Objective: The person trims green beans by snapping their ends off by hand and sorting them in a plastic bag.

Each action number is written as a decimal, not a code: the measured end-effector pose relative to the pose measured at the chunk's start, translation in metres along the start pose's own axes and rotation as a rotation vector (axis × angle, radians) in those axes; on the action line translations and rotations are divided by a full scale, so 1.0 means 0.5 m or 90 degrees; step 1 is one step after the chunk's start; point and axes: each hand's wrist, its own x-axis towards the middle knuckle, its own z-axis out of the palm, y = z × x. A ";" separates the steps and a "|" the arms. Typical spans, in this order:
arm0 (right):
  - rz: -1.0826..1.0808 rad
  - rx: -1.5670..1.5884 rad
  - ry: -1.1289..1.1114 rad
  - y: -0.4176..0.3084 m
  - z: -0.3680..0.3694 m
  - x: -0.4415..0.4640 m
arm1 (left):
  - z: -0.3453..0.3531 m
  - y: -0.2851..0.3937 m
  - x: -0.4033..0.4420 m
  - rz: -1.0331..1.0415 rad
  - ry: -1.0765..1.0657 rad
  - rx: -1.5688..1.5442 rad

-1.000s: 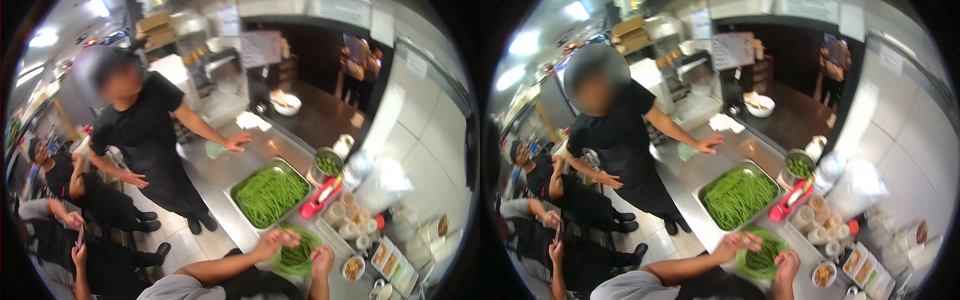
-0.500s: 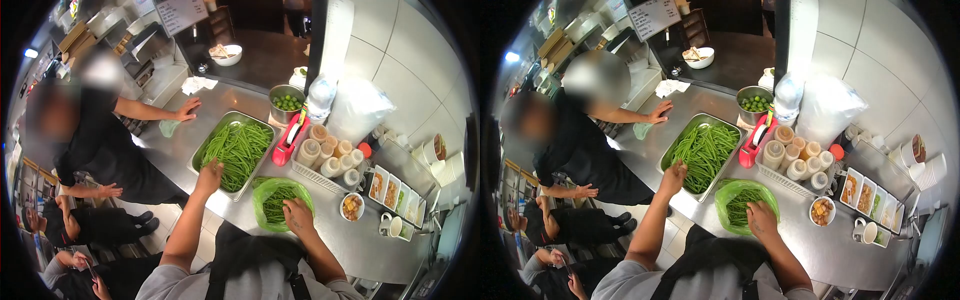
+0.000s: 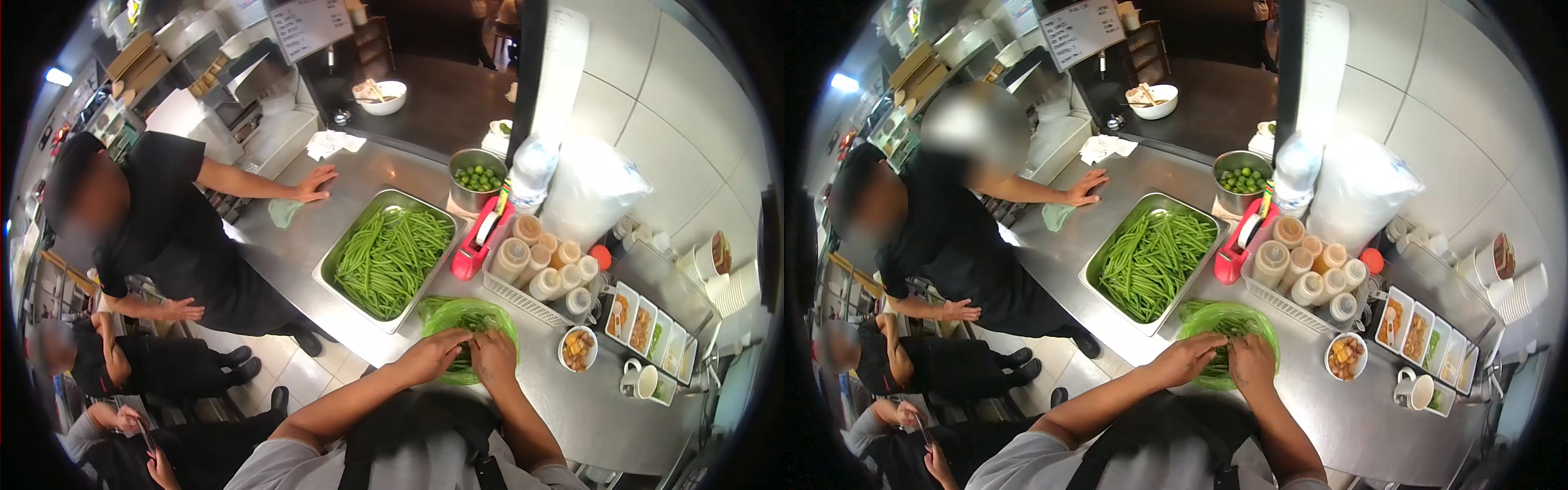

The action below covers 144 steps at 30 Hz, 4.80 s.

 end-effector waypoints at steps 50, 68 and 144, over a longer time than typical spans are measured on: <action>0.309 0.661 -0.035 -0.017 -0.038 -0.010 | -0.015 0.032 0.007 -0.213 0.146 -0.561; 0.493 0.819 0.046 0.020 -0.024 0.039 | -0.102 0.036 -0.010 0.074 0.327 0.115; 0.164 0.563 -0.096 -0.002 -0.030 -0.019 | 0.049 -0.030 -0.005 -0.218 0.092 -0.524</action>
